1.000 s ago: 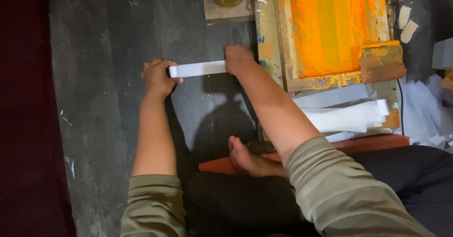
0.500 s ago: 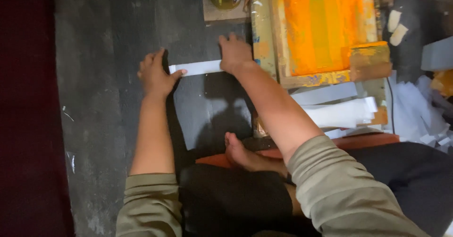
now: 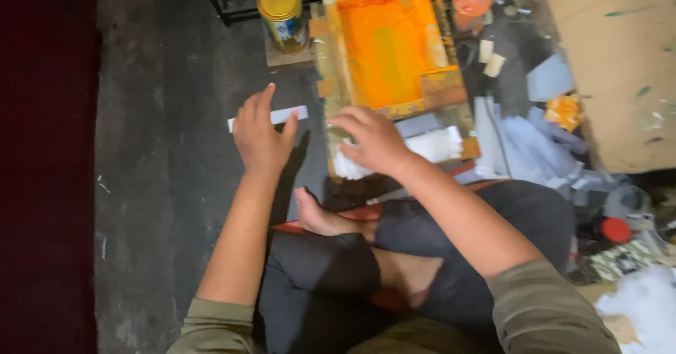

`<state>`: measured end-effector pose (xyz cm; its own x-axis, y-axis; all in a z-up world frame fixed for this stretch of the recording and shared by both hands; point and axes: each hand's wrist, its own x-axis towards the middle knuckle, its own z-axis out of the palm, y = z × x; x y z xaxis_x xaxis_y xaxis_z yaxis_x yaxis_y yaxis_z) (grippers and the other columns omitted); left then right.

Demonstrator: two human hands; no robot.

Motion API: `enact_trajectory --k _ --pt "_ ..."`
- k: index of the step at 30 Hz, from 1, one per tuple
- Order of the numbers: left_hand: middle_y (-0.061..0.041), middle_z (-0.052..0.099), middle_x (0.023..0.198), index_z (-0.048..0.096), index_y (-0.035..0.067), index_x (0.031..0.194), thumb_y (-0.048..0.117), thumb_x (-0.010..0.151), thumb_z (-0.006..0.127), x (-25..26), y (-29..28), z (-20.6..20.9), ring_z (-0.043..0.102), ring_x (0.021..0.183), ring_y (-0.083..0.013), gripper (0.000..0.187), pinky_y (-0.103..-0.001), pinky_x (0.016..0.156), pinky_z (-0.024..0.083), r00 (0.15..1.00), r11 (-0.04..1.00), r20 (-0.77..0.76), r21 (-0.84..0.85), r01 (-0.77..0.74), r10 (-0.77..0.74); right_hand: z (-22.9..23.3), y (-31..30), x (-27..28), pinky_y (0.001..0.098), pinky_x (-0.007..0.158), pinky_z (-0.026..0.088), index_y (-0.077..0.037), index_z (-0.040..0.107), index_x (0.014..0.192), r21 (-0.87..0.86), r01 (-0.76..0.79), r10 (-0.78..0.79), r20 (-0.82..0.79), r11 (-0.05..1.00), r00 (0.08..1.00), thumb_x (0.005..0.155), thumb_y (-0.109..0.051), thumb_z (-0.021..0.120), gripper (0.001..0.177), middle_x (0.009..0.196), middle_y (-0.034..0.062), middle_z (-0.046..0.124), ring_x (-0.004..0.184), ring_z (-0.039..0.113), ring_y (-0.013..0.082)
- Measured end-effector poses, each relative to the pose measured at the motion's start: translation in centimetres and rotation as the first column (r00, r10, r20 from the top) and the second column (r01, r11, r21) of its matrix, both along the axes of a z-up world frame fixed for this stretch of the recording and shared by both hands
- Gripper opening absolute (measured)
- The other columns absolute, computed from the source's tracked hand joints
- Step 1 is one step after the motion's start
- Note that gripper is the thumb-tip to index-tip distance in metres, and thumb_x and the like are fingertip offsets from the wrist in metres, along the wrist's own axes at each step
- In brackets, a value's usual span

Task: The person sits on the floor and uses a squeegee to spread orange ink across a screen printing frame. They then place a white strip of material under the frame, pull it through, and repeat the process with additional strips.

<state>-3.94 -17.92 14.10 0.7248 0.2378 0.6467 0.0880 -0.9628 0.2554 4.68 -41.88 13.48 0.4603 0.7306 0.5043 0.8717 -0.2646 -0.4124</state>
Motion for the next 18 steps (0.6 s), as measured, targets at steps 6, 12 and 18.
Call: enact_trajectory --k 6,12,18 --pt "-0.018 0.065 0.121 0.057 0.008 0.145 0.040 0.074 0.090 -3.7 -10.6 3.7 0.064 0.113 -0.0395 0.085 -0.051 0.091 0.047 0.977 0.960 0.010 -0.183 0.213 -0.215 2.3 -13.8 3.1 0.0434 0.098 0.051 -0.017 0.071 0.127 0.214 0.177 -0.163 -0.082 0.961 0.983 0.086 -0.017 0.081 0.042 0.121 0.0056 0.066 0.118 0.065 0.0320" --pt "-0.020 0.065 0.126 0.058 0.008 0.143 0.055 0.064 0.090 -4.7 -12.4 -1.2 0.063 0.118 -0.0402 0.097 -0.054 0.099 0.045 0.917 0.944 -0.223 -0.064 0.325 -0.331 -0.2 -21.0 5.0 0.0397 0.092 0.056 -0.011 0.075 0.120 0.163 0.408 -0.337 -0.340 0.899 0.878 0.085 -0.016 0.087 0.037 0.105 0.0080 0.072 0.102 0.071 0.0302" --pt "-0.015 0.056 0.142 0.047 0.013 0.154 0.049 0.067 0.093 -4.2 -13.2 -1.7 0.052 0.134 -0.0388 0.105 -0.059 0.109 0.038 0.865 0.958 -0.413 -0.139 0.249 -0.285 0.7 -18.4 4.1 0.0491 0.104 0.048 -0.020 0.073 0.126 -0.179 0.146 -0.206 -0.390 0.973 0.897 0.078 -0.024 0.084 0.049 0.121 0.0099 0.071 0.122 0.064 0.0355"
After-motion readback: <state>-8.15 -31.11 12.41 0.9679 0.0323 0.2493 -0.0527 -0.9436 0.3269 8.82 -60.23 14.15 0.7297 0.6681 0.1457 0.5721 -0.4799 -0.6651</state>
